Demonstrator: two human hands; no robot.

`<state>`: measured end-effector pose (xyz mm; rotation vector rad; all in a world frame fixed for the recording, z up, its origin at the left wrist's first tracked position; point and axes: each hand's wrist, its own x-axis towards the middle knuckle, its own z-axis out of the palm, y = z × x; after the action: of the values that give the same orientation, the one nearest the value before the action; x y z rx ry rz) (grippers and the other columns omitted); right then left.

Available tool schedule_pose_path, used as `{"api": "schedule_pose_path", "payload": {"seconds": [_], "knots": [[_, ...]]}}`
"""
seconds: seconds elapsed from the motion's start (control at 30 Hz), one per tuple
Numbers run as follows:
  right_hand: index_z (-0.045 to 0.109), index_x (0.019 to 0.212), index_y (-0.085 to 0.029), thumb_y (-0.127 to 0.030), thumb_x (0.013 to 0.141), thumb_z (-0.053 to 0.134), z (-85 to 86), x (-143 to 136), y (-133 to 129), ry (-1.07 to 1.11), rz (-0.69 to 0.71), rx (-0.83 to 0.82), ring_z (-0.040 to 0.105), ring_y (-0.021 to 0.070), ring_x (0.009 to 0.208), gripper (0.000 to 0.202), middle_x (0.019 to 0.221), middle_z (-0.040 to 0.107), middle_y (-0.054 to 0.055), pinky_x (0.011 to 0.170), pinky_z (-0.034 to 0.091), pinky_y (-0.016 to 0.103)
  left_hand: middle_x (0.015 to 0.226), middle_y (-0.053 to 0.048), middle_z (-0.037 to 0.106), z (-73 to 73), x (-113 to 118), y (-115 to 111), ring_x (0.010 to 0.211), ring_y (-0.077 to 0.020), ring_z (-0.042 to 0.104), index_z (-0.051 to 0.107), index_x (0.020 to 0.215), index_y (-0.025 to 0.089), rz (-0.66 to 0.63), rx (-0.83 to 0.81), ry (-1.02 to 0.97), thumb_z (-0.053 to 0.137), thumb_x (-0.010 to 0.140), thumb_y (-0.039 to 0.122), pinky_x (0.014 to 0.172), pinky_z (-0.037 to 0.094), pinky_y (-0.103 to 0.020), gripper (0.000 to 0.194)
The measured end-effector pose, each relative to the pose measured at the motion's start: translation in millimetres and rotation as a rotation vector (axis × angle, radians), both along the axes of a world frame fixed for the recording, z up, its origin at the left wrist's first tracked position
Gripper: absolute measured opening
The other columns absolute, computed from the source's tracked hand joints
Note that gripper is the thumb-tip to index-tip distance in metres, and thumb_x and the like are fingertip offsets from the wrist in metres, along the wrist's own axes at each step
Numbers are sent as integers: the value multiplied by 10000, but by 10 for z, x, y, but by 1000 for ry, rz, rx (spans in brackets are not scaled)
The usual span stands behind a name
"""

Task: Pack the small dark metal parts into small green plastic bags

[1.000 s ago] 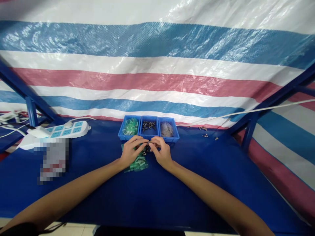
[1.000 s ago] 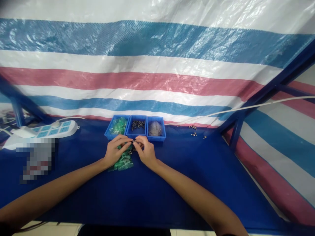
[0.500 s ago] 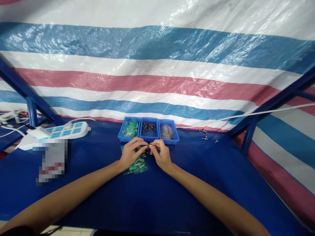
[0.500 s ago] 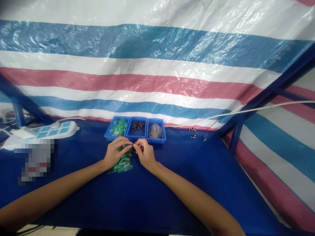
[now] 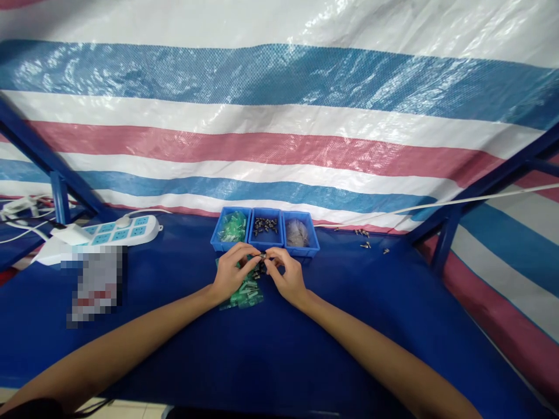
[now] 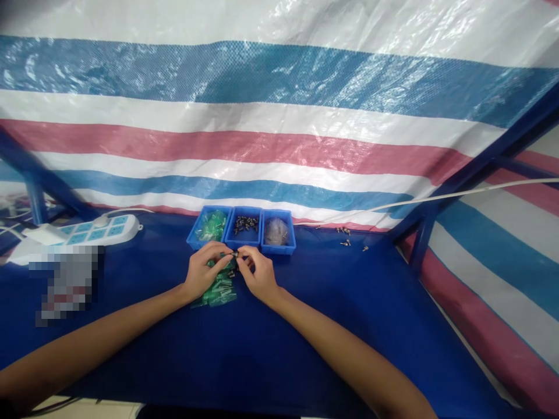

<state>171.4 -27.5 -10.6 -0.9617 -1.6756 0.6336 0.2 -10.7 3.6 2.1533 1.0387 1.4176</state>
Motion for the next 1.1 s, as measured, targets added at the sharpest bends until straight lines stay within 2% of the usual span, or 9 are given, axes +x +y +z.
{"api": "schedule_pose_path", "payload": {"seconds": [0.37,0.57,0.83,1.1], "knots": [[600,1032,-192,-311,902,506,-1,10,7,-38,-2,4,622,134,647,200,853,653,39,621,518,254,886,-49,621,-7,-5,3,555,-76,496,654,892,169,-34,-34,-6,594,860,318,534,449,-210,164],[606,1008,-190,-312,911,493,20,8,8,-30,-1,1,611,126,618,193,824,641,31,611,505,250,881,-46,631,-15,-6,8,543,-71,502,657,957,177,-36,-14,13,611,853,299,542,460,-207,167],[608,991,-191,-324,913,488,-6,11,12,-52,12,-7,600,130,623,195,792,637,26,614,501,249,888,-57,638,-19,-8,0,581,-87,532,676,921,176,-40,23,6,592,865,303,553,476,-215,162],[600,811,-191,-323,934,449,43,23,0,-133,13,34,545,132,599,235,650,570,0,613,447,251,889,-48,620,2,-10,-8,620,-94,525,645,900,176,-70,-3,49,569,880,283,563,462,-209,132]]}}
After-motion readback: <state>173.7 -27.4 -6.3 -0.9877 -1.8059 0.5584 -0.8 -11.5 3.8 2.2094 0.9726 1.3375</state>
